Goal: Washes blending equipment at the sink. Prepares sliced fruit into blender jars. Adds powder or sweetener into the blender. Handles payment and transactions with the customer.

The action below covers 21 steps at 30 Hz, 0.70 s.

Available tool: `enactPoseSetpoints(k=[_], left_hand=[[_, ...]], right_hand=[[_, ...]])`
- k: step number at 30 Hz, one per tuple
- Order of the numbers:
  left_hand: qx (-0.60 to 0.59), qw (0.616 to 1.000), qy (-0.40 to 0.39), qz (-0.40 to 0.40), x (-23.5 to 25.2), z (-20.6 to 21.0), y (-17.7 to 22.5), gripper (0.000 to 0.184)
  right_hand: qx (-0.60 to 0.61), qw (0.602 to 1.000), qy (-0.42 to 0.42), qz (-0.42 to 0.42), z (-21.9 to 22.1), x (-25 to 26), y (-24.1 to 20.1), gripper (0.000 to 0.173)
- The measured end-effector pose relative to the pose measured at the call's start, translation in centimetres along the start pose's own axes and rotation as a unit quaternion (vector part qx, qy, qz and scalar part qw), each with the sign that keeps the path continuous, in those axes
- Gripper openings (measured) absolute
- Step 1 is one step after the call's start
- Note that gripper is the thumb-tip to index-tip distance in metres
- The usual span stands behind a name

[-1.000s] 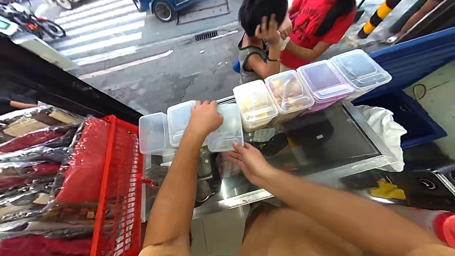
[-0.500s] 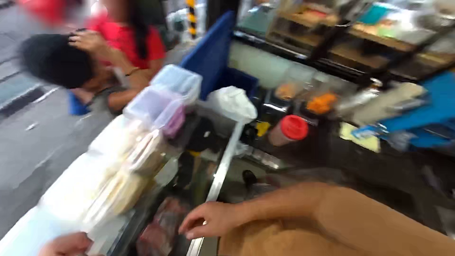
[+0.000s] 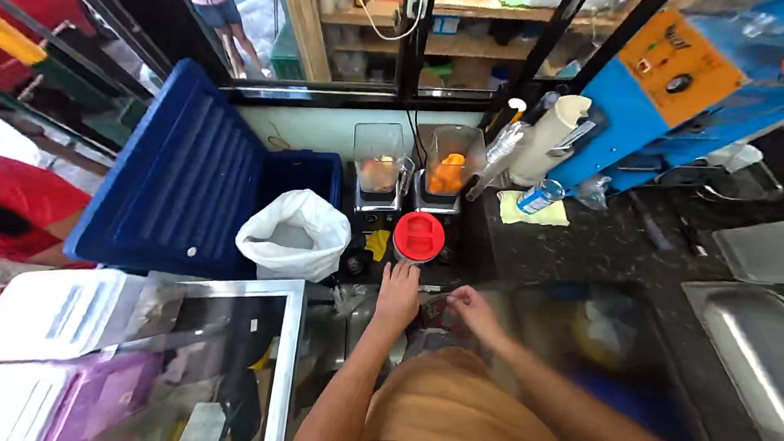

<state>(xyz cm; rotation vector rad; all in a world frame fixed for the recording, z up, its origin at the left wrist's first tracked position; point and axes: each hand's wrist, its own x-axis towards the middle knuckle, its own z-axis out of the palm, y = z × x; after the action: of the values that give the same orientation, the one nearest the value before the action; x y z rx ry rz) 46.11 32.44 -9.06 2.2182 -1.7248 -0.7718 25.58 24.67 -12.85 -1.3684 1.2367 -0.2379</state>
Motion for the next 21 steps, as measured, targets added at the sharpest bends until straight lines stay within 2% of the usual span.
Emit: enactPoseSetpoints(k=[1, 4, 7, 12, 15, 16, 17, 19, 21], left_hand=[[0.021, 1.0, -0.023, 0.0, 3.1, 0.4, 0.3, 0.059], [0.073, 0.995, -0.068, -0.004, 11.2, 1.9, -0.4, 0.065], [0.086, 0.99, -0.11, -0.011, 16.1, 2.7, -2.6, 0.07], [0.027, 0.995, -0.088, 0.039, 15.6, 2.6, -5.9, 0.051], [0.005, 0.997, -0.075, 0.031, 14.0, 1.9, -7.8, 0.05], [0.002, 0.997, -0.076, 0.027, 13.6, 1.7, -8.2, 0.052], [0.001, 0.997, -0.077, 0.031, 13.0, 1.9, -8.5, 0.055], [0.008, 0.995, -0.078, 0.058, 12.0, 2.5, -8.6, 0.06], [0.033, 0.991, -0.095, 0.091, 12.3, 2.2, -7.9, 0.061]], right_hand=[[0.004, 1.0, 0.001, -0.002, -1.1, 1.2, 0.2, 0.028], [-0.029, 0.999, -0.032, -0.01, -3.4, 5.8, 0.7, 0.045], [-0.049, 0.995, -0.082, 0.027, -4.7, 10.1, 0.0, 0.057], [-0.052, 0.992, -0.104, 0.039, -6.2, 14.9, -2.4, 0.058], [-0.094, 0.991, -0.089, 0.031, -6.3, 17.4, -2.8, 0.056], [-0.119, 0.987, -0.101, 0.018, -6.0, 18.0, -2.5, 0.061], [-0.15, 0.981, -0.126, -0.002, -5.4, 18.4, -1.8, 0.072], [-0.173, 0.968, -0.171, -0.063, -3.3, 18.6, 0.5, 0.108], [-0.128, 0.969, -0.157, -0.143, -0.5, 19.4, 3.0, 0.136]])
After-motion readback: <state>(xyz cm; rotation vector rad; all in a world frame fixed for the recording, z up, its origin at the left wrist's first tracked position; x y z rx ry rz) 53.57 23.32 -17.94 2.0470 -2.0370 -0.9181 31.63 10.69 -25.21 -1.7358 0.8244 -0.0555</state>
